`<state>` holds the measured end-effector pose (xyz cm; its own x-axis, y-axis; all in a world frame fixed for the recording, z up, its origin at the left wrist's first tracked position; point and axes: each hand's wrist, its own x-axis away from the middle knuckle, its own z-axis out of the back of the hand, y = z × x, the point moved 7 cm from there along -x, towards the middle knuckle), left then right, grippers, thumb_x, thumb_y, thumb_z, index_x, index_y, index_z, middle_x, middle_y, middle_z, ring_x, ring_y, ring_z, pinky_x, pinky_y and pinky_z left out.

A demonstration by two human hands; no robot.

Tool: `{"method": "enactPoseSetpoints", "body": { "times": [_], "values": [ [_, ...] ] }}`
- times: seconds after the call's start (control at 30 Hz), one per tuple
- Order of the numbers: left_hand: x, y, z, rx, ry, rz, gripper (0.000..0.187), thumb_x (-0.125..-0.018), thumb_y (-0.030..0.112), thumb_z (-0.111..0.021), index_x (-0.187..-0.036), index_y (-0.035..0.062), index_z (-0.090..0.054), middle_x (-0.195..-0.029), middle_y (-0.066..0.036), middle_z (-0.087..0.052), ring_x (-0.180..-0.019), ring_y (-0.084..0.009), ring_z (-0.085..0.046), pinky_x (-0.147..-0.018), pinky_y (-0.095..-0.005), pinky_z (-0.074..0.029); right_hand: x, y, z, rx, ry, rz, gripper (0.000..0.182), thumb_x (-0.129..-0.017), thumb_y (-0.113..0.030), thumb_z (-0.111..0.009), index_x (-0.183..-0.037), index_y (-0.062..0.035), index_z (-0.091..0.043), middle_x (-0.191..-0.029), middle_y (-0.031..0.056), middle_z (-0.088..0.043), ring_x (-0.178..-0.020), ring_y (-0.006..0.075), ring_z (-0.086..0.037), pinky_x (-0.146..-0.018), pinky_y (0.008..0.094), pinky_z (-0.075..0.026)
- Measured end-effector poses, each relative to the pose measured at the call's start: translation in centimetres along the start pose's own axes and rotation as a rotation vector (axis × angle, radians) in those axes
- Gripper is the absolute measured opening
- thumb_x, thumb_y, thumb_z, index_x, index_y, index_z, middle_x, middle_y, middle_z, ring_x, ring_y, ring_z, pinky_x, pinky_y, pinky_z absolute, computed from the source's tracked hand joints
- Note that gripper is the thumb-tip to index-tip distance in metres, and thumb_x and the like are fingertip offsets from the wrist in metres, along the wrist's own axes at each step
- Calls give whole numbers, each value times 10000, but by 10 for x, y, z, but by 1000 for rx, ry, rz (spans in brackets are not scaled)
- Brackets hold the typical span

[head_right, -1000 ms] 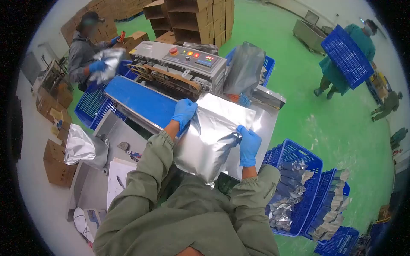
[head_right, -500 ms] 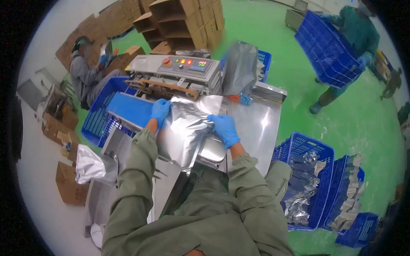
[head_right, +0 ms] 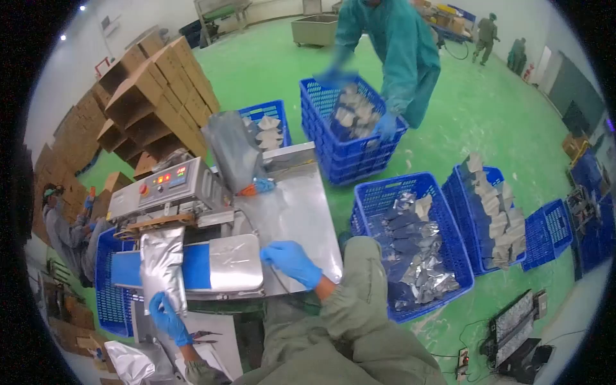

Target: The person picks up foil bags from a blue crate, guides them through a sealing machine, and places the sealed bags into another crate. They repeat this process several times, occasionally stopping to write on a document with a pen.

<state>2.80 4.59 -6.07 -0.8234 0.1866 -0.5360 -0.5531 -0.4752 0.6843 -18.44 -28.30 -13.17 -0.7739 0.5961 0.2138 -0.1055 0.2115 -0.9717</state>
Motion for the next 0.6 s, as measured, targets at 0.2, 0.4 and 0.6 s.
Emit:
{"method": "enactPoseSetpoints", "body": {
  "times": [0.2, 0.4, 0.6],
  "values": [
    [24, -29, -3, -114, 27, 69, 279, -904, 243, -558, -1108, 53, -567, -1036, -115, -586, -934, -240, -563, -840, -357, -452, 109, 39, 159, -174, 540, -57, 211, -873, -172, -538, -795, -17, -658, -728, 33, -643, -587, 82, -542, -550, 220, -429],
    [30, -3, -32, 19, -20, -37, 156, -909, 102, -532, -996, -26, -557, -988, -98, -554, -935, -195, -517, -860, -311, -405, 170, 118, 225, -231, 789, -93, 201, -874, -178, -555, -851, -8, -658, -736, 40, -649, -578, 85, -544, -528, 225, -427],
    [35, 27, -42, 80, -68, -10, 151, -883, 60, -545, -1005, -24, -568, -1021, -118, -547, -977, -236, -519, -875, -342, -404, 164, 95, 206, -172, 760, -68, 186, -867, -140, -556, -855, 12, -662, -751, 38, -653, -616, 71, -547, -538, 218, -417]
  ]
}}
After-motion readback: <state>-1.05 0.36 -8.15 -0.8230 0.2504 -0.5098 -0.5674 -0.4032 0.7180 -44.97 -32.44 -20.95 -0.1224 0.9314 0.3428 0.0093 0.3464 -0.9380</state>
